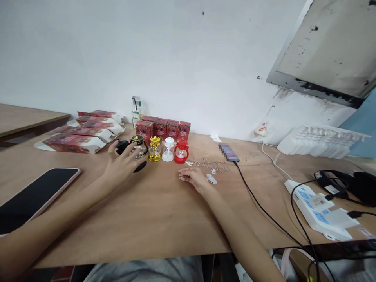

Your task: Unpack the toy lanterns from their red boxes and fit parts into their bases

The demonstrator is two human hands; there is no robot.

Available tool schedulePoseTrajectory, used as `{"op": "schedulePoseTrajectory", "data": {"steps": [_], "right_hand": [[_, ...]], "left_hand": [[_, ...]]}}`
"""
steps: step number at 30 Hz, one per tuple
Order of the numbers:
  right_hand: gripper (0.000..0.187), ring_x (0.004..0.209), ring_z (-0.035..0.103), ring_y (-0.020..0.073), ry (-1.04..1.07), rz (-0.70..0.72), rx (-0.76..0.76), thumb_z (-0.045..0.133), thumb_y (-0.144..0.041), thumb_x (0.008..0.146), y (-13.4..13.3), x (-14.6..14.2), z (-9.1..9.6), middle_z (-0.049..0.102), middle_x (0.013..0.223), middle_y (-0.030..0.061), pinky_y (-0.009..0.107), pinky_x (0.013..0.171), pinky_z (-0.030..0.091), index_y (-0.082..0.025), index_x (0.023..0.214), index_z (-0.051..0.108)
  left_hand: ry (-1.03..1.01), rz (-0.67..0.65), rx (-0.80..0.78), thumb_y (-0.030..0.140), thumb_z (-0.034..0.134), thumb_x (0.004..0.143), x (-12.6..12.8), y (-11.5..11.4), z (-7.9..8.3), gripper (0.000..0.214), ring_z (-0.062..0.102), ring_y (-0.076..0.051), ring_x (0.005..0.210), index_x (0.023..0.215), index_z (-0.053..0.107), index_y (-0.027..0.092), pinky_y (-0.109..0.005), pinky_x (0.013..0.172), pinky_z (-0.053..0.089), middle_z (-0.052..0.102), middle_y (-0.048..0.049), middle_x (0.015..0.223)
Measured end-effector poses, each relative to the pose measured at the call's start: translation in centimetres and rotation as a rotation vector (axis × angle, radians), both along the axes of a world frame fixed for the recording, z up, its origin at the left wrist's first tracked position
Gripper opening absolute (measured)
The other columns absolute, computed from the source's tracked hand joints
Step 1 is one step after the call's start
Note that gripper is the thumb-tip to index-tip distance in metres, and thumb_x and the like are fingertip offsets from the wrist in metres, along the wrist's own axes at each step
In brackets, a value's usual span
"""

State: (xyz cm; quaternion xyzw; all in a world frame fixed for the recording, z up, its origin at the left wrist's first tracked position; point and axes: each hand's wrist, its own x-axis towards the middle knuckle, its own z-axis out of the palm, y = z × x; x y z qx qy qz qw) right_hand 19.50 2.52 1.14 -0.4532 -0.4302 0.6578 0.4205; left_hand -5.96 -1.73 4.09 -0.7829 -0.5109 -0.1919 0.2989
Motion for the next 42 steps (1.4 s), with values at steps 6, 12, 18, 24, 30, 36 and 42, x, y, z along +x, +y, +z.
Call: {"op": "schedulePoseTrajectory", "data": {"steps": [6, 12, 18, 24, 30, 36, 42], "right_hand": [[0.011, 0.07, 0.066, 0.0139, 0.057, -0.024, -0.065, 0.055, -0.01, 0.077, 0.3, 0.4, 0.3, 0.069, 0.071, 0.0094, 0.025, 0.073, 0.056, -0.011, 0.071, 0.065], [0.008, 0.072, 0.066, 0.0138, 0.092, -0.028, -0.05, 0.058, -0.006, 0.074, 0.3, 0.3, 0.4, 0.069, 0.074, 0.009, 0.025, 0.076, 0.055, -0.01, 0.072, 0.065], [0.017, 0.067, 0.065, 0.013, 0.069, -0.168, 0.014, 0.051, -0.014, 0.08, 2.3, 2.6, 0.4, 0.066, 0.071, 0.0072, 0.024, 0.072, 0.054, -0.013, 0.066, 0.061], [0.025, 0.059, 0.062, 0.0136, -0.06, -0.246, 0.014, 0.048, -0.021, 0.083, 3.4, 4.6, 0.3, 0.065, 0.066, 0.0087, 0.025, 0.061, 0.052, -0.014, 0.062, 0.059], [0.018, 0.053, 0.059, 0.0124, -0.157, -0.267, 0.038, 0.053, -0.013, 0.075, 3.8, 4.5, 0.1, 0.063, 0.059, 0.0048, 0.025, 0.057, 0.051, -0.016, 0.058, 0.057], [0.018, 0.058, 0.06, 0.0104, -0.185, -0.291, 0.103, 0.054, -0.011, 0.071, 4.0, 4.2, -0.2, 0.063, 0.059, 0.0026, 0.021, 0.062, 0.049, -0.016, 0.054, 0.058], [0.011, 0.071, 0.063, 0.0116, -0.219, -0.28, 0.14, 0.056, -0.018, 0.068, 3.6, 4.0, -0.3, 0.067, 0.067, 0.0025, 0.022, 0.072, 0.048, -0.017, 0.059, 0.062]], "left_hand": [[-0.015, -0.008, -0.026, -0.004, 0.041, 0.072, -1.2, 0.4, -0.4, 0.043, 0.044, -0.032, 0.119, 0.076, 0.072, 0.026, -0.069, 0.102, 0.013, 0.065, -0.0081, 0.098], [-0.045, 0.024, -0.063, -0.006, 0.042, 0.071, -0.7, 0.3, -1.0, 0.041, 0.043, -0.036, 0.12, 0.067, 0.073, 0.021, -0.07, 0.101, 0.013, 0.065, -0.0123, 0.096], [0.136, 0.013, -0.097, -0.004, 0.04, 0.074, 1.1, -1.0, -1.1, 0.039, 0.048, -0.032, 0.114, 0.071, 0.071, 0.019, -0.064, 0.102, 0.021, 0.065, -0.0122, 0.096], [0.103, -0.032, -0.087, -0.004, 0.044, 0.069, 1.9, -1.4, -1.6, 0.033, 0.045, -0.034, 0.117, 0.071, 0.069, 0.018, -0.066, 0.103, 0.014, 0.065, -0.0116, 0.09], [0.109, -0.09, -0.066, 0.007, 0.046, 0.078, 2.6, -1.6, -1.0, 0.024, 0.049, -0.03, 0.11, 0.074, 0.066, 0.019, -0.062, 0.105, 0.014, 0.064, -0.0084, 0.08], [0.194, -0.373, -0.39, 0.019, 0.045, 0.084, 3.8, -2.3, -2.6, 0.033, 0.052, -0.023, 0.104, 0.115, 0.056, 0.018, -0.041, 0.096, 0.034, 0.059, -0.0109, 0.11], [0.18, -0.397, -0.481, 0.018, 0.037, 0.088, 4.2, -2.6, -4.1, 0.042, 0.043, -0.026, 0.118, 0.129, 0.043, 0.015, -0.039, 0.096, 0.034, 0.048, -0.0135, 0.13]]}}
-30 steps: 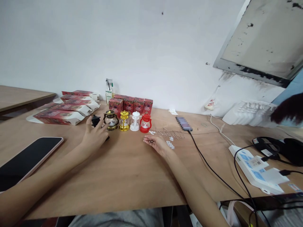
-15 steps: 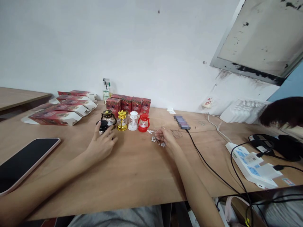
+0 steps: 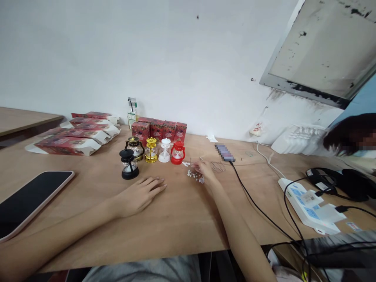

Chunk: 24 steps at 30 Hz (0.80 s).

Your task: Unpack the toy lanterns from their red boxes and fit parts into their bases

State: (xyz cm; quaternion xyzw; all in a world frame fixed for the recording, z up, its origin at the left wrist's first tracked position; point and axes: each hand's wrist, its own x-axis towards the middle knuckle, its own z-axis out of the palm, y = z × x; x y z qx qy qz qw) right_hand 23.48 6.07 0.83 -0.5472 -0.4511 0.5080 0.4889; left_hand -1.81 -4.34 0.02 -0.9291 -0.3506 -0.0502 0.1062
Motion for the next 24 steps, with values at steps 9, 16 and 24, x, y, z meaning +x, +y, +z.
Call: {"op": "schedulePoseTrajectory", "data": {"steps": [9, 16, 24], "right_hand": [[0.008, 0.078, 0.065, 0.016, -0.089, 0.04, 0.015, 0.059, -0.024, 0.065, -0.3, -0.3, 0.1, 0.069, 0.075, 0.0048, 0.025, 0.073, 0.049, -0.017, 0.065, 0.061], [0.013, 0.081, 0.066, 0.0153, -0.222, 0.072, 0.024, 0.051, -0.025, 0.072, -0.4, -0.4, 0.5, 0.07, 0.08, 0.0066, 0.024, 0.074, 0.049, -0.017, 0.072, 0.06], [0.019, 0.078, 0.062, 0.0175, -0.713, 0.076, 0.145, 0.047, -0.028, 0.079, -0.8, 0.0, 1.0, 0.067, 0.081, 0.0069, 0.025, 0.068, 0.043, -0.014, 0.076, 0.059]], "left_hand": [[-0.004, -0.006, -0.024, 0.018, 0.037, 0.088, -0.1, 0.1, 0.2, 0.041, 0.043, -0.026, 0.118, 0.129, 0.042, 0.015, -0.041, 0.096, 0.034, 0.047, -0.0139, 0.13], [0.017, -0.001, -0.018, 0.019, 0.037, 0.088, -0.1, 0.1, 0.3, 0.042, 0.042, -0.026, 0.119, 0.13, 0.041, 0.015, -0.04, 0.096, 0.033, 0.046, -0.0139, 0.131], [0.017, -0.003, -0.014, 0.018, 0.036, 0.088, -0.1, 0.1, 0.1, 0.042, 0.042, -0.026, 0.119, 0.13, 0.041, 0.015, -0.041, 0.097, 0.033, 0.046, -0.0139, 0.132]]}}
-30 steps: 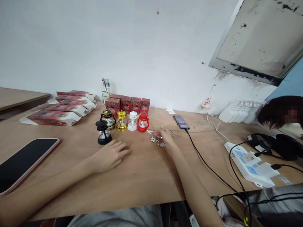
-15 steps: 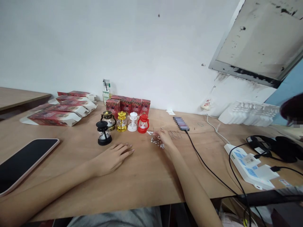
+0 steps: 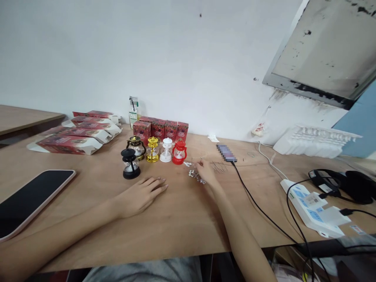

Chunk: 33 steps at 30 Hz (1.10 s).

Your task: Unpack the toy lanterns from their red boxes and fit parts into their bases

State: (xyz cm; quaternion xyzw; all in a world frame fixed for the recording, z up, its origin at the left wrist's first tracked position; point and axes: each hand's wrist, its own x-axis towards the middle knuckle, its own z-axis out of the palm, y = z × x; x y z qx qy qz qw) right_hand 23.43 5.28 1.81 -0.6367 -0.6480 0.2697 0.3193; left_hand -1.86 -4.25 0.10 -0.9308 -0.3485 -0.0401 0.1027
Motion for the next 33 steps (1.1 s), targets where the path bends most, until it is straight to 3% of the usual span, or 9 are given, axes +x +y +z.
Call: {"op": "schedulePoseTrajectory", "data": {"steps": [8, 13, 22, 33], "right_hand": [[0.027, 0.09, 0.061, 0.0287, -0.505, -0.141, 0.068, 0.04, -0.023, 0.086, -1.6, 0.0, 1.2, 0.065, 0.09, 0.0221, 0.032, 0.073, 0.039, -0.009, 0.083, 0.063], [0.027, 0.082, 0.063, 0.0251, -0.612, -0.099, 0.041, 0.041, -0.019, 0.085, -1.6, 0.1, 1.7, 0.067, 0.088, 0.0199, 0.028, 0.067, 0.038, -0.009, 0.081, 0.065], [0.029, 0.072, 0.061, 0.0206, -0.596, -0.064, 0.021, 0.039, -0.016, 0.082, -1.2, 0.4, 1.5, 0.068, 0.079, 0.0152, 0.025, 0.059, 0.035, -0.01, 0.077, 0.067], [0.025, 0.059, 0.061, 0.0141, -0.349, 0.046, 0.005, 0.04, -0.016, 0.08, -0.6, 0.7, 0.4, 0.067, 0.066, 0.0063, 0.02, 0.053, 0.038, -0.014, 0.074, 0.064]], "left_hand": [[-0.01, 0.0, -0.002, 0.018, 0.036, 0.088, -0.1, 0.0, -0.2, 0.043, 0.041, -0.027, 0.12, 0.131, 0.039, 0.015, -0.042, 0.097, 0.033, 0.045, -0.0139, 0.133], [0.005, 0.017, -0.032, 0.019, 0.035, 0.089, -0.1, -0.1, -0.2, 0.043, 0.04, -0.028, 0.121, 0.132, 0.039, 0.015, -0.043, 0.097, 0.033, 0.044, -0.014, 0.134], [-0.01, 0.006, -0.021, 0.019, 0.036, 0.089, -0.1, 0.1, -0.2, 0.043, 0.041, -0.028, 0.12, 0.131, 0.04, 0.015, -0.043, 0.097, 0.034, 0.045, -0.0146, 0.133], [-0.013, -0.001, -0.007, 0.018, 0.037, 0.088, -0.2, 0.1, -0.4, 0.044, 0.041, -0.027, 0.12, 0.131, 0.039, 0.016, -0.042, 0.097, 0.033, 0.045, -0.0136, 0.133]]}}
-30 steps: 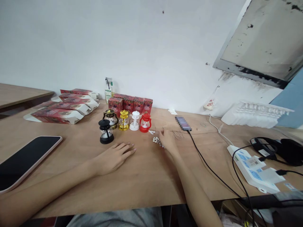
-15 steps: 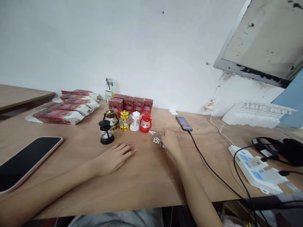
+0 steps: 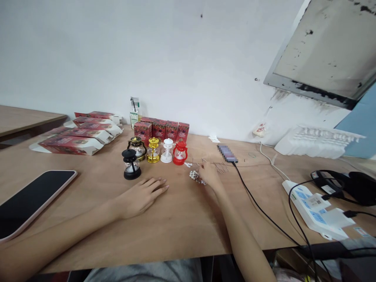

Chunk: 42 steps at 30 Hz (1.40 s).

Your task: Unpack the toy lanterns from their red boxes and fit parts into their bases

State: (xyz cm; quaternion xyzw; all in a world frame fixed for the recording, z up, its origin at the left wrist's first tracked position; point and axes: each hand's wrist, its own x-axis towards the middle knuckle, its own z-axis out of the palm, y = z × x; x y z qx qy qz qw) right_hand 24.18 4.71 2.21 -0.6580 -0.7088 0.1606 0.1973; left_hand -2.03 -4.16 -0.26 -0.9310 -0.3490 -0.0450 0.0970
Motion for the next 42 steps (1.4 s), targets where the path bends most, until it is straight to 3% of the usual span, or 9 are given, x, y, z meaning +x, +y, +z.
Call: {"op": "schedulePoseTrajectory", "data": {"steps": [4, 8, 11, 16, 22, 30, 36, 42], "right_hand": [[0.021, 0.063, 0.062, 0.0144, 0.049, 0.059, -0.007, 0.045, -0.011, 0.07, -0.1, 0.3, 0.3, 0.068, 0.07, 0.0044, 0.019, 0.052, 0.038, -0.014, 0.077, 0.064], [0.033, 0.067, 0.061, 0.0146, 0.049, 0.123, -0.016, 0.046, -0.002, 0.055, -0.5, 1.2, 1.4, 0.068, 0.071, 0.0024, 0.019, 0.056, 0.039, -0.015, 0.079, 0.064], [0.033, 0.064, 0.06, 0.0126, 0.054, 0.182, -0.049, 0.043, 0.0, 0.052, -0.6, 1.6, 1.9, 0.067, 0.068, 0.0008, 0.018, 0.054, 0.038, -0.015, 0.074, 0.063], [0.03, 0.054, 0.058, 0.0118, 0.062, 0.239, -0.128, 0.045, 0.0, 0.052, -0.5, 1.6, 1.4, 0.064, 0.06, -0.0004, 0.017, 0.047, 0.036, -0.015, 0.072, 0.061], [0.025, 0.051, 0.057, 0.0133, 0.007, 0.212, -0.143, 0.046, -0.001, 0.051, -0.4, 1.9, 1.3, 0.061, 0.054, -0.0001, 0.019, 0.045, 0.034, -0.015, 0.067, 0.061], [0.02, 0.056, 0.058, 0.0128, -0.038, 0.226, -0.136, 0.051, -0.006, 0.056, -0.6, 1.7, 1.3, 0.063, 0.059, -0.0007, 0.018, 0.048, 0.035, -0.016, 0.069, 0.063], [0.023, 0.062, 0.056, 0.0142, -0.095, 0.134, -0.082, 0.05, -0.001, 0.053, -0.3, 2.3, 1.4, 0.062, 0.062, 0.0007, 0.019, 0.052, 0.033, -0.017, 0.065, 0.06], [0.031, 0.068, 0.058, 0.0138, -0.018, 0.154, -0.094, 0.049, -0.001, 0.056, -0.8, 1.5, 1.6, 0.065, 0.078, 0.0028, 0.018, 0.053, 0.037, -0.016, 0.081, 0.059]], "left_hand": [[0.0, -0.002, 0.005, 0.018, 0.036, 0.088, 0.0, -0.1, 0.1, 0.043, 0.041, -0.026, 0.12, 0.131, 0.039, 0.015, -0.042, 0.097, 0.033, 0.045, -0.0142, 0.132], [0.018, 0.005, -0.005, 0.018, 0.036, 0.088, 0.1, -0.2, 0.3, 0.043, 0.041, -0.026, 0.12, 0.131, 0.039, 0.015, -0.041, 0.097, 0.033, 0.045, -0.0136, 0.133], [0.022, 0.013, -0.007, 0.018, 0.036, 0.089, 0.0, -0.1, 0.2, 0.043, 0.041, -0.027, 0.121, 0.131, 0.039, 0.015, -0.042, 0.097, 0.033, 0.045, -0.0136, 0.134], [-0.009, -0.008, 0.005, 0.019, 0.035, 0.089, -0.1, 0.1, -0.1, 0.042, 0.041, -0.027, 0.121, 0.131, 0.039, 0.016, -0.042, 0.097, 0.033, 0.045, -0.0138, 0.133], [-0.006, -0.004, 0.005, 0.017, 0.035, 0.088, 0.0, 0.0, 0.2, 0.042, 0.042, -0.027, 0.12, 0.13, 0.041, 0.015, -0.041, 0.096, 0.033, 0.047, -0.0144, 0.131], [-0.002, -0.004, 0.006, 0.018, 0.036, 0.088, 0.1, -0.1, 0.3, 0.043, 0.041, -0.027, 0.119, 0.13, 0.041, 0.015, -0.041, 0.096, 0.033, 0.046, -0.0141, 0.132], [-0.017, -0.009, 0.013, 0.017, 0.034, 0.088, 0.1, -0.1, 0.3, 0.041, 0.042, -0.026, 0.119, 0.129, 0.043, 0.016, -0.041, 0.096, 0.033, 0.047, -0.0143, 0.131], [-0.019, -0.014, 0.007, 0.017, 0.035, 0.088, 0.0, -0.1, 0.4, 0.041, 0.043, -0.026, 0.118, 0.129, 0.042, 0.015, -0.041, 0.096, 0.033, 0.047, -0.0148, 0.13]]}}
